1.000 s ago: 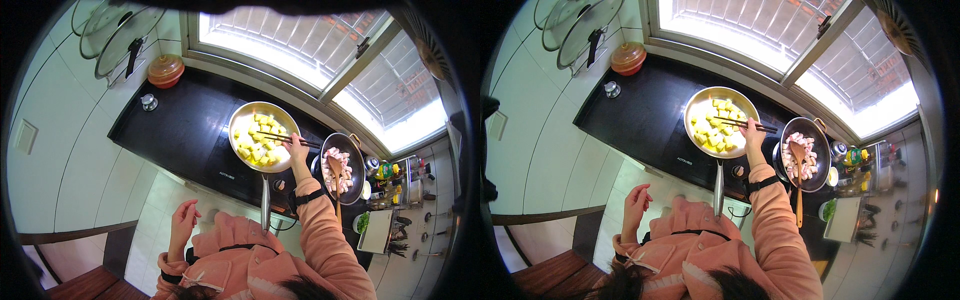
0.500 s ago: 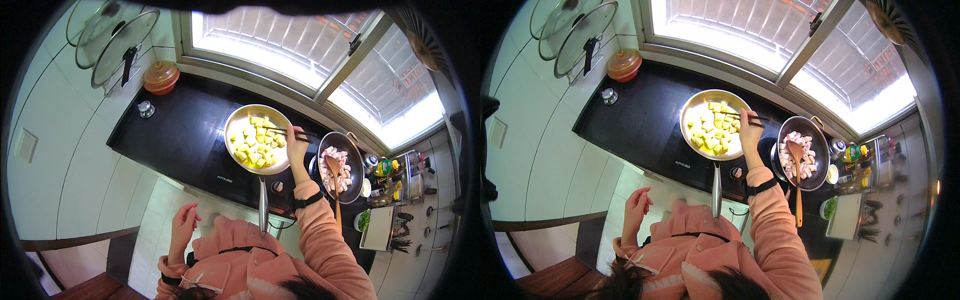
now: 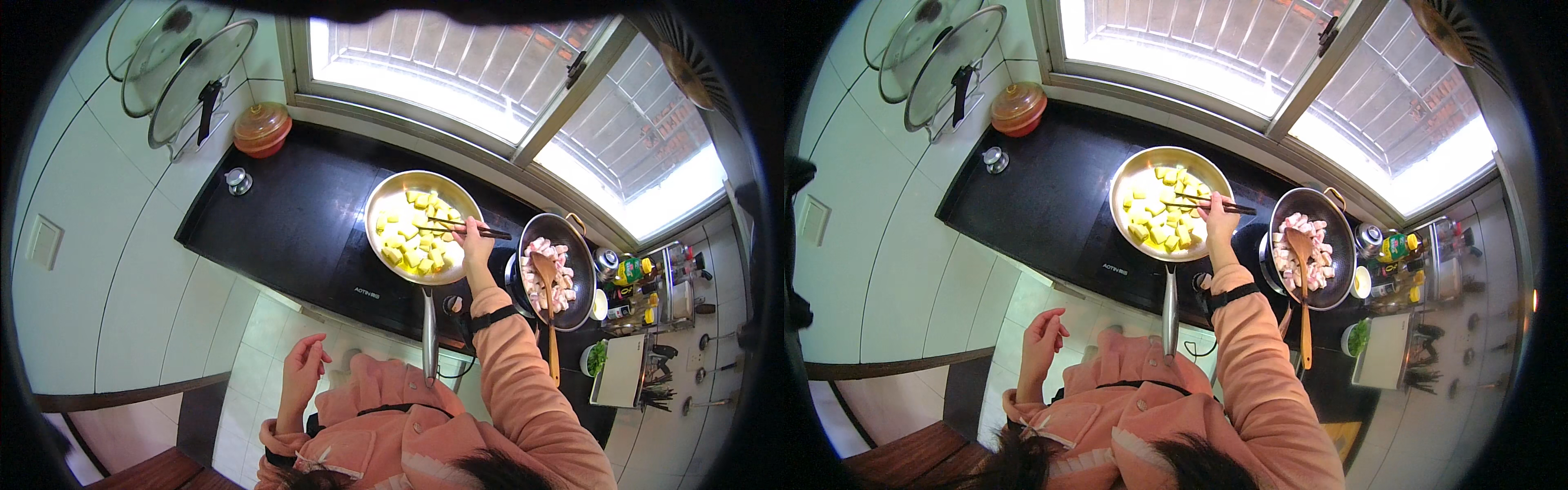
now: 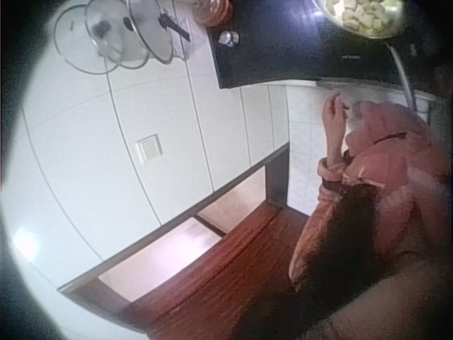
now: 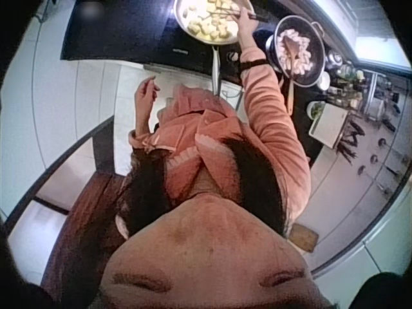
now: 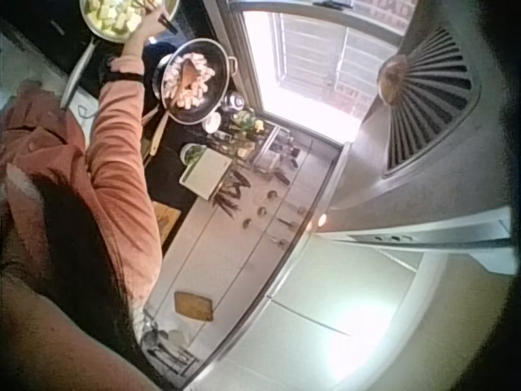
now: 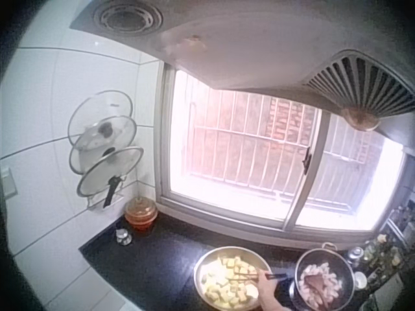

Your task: The person slices potatoes on a cutting board, then adds oil to a pan and stirs meat in another pan. They transfer the sliced potatoes into the oiled pan and stir them with chopsticks.

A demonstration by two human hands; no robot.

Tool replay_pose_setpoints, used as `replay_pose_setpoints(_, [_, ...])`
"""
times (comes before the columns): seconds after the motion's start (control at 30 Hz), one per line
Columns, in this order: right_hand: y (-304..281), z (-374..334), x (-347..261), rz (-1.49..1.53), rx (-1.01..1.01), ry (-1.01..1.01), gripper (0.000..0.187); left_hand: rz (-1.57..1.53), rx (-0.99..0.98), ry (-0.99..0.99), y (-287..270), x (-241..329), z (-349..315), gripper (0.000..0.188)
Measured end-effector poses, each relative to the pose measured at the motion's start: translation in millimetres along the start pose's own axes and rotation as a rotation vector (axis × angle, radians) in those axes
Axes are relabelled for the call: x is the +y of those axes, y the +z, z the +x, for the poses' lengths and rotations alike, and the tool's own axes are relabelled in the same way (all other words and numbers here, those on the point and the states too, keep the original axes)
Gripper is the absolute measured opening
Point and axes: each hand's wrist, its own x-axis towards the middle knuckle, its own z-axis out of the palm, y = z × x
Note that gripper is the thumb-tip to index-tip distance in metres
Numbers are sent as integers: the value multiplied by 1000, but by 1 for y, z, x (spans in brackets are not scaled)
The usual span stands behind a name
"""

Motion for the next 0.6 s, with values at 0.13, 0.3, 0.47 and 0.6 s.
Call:
replay_pose_setpoints(0.13, [-16,-4,-12,-143,-58,125,20,7,1,6,1,0,1,25])
replay_pose_setpoints(0.3, [-20,4,-31,-104,-28,-85,22,-2,-19,14,3,-1,3,25])
replay_pose_setpoints(0.47, [-5,5,-18,-403,34,-438,19,35,-19,-2,4,2,2,25])
replay_pose_setpoints(0.6, [1,-1,-17,-316,-213,-293,19,45,-7,-6,3,5,0,25])
